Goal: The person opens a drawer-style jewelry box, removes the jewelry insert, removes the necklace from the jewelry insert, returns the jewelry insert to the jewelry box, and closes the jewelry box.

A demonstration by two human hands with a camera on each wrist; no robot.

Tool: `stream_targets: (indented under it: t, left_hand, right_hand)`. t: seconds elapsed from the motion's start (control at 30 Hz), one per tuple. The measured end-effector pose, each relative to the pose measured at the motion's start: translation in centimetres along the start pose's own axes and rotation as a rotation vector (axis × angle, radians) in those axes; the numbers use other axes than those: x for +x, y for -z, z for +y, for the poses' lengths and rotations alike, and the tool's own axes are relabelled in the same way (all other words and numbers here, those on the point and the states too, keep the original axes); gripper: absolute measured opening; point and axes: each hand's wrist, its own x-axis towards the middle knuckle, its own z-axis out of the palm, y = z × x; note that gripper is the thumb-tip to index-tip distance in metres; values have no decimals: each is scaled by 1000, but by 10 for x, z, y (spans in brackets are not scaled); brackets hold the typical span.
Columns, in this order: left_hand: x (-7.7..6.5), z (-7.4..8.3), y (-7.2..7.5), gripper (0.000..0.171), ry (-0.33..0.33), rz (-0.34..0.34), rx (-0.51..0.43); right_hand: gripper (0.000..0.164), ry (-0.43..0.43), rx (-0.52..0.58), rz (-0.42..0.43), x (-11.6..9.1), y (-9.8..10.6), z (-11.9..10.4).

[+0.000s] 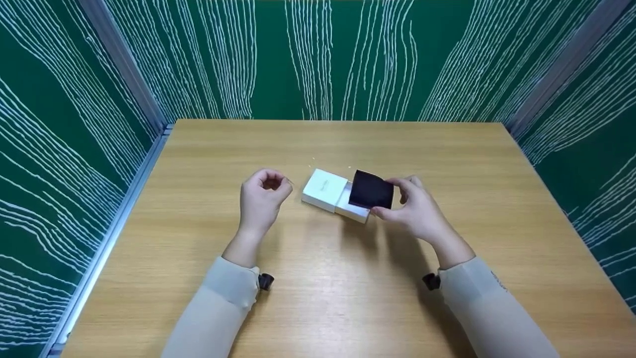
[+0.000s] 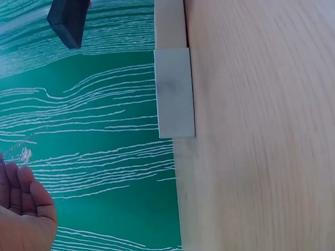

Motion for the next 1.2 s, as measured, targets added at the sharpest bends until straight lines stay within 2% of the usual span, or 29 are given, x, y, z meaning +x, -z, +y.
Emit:
stream_targets:
  t: [0.33,0.6,0.97,1.2]
  left_hand:
    - [-4,-9,-5,7,21,-53,-47]
    - [-2,-25,-12,8,118,-85,-87]
    - [1,-35,-14,10,182,-75,-39]
    - [2,-38,-16,12,203,-121,-11]
  right_hand:
    - [89,-26,1,-11,0,-1,6]
    - [89,-36,3,-12,-2,2,7]
    - [86,-36,2,2,-3,3,11]
    - [86,-25,17,2,-3,4,7]
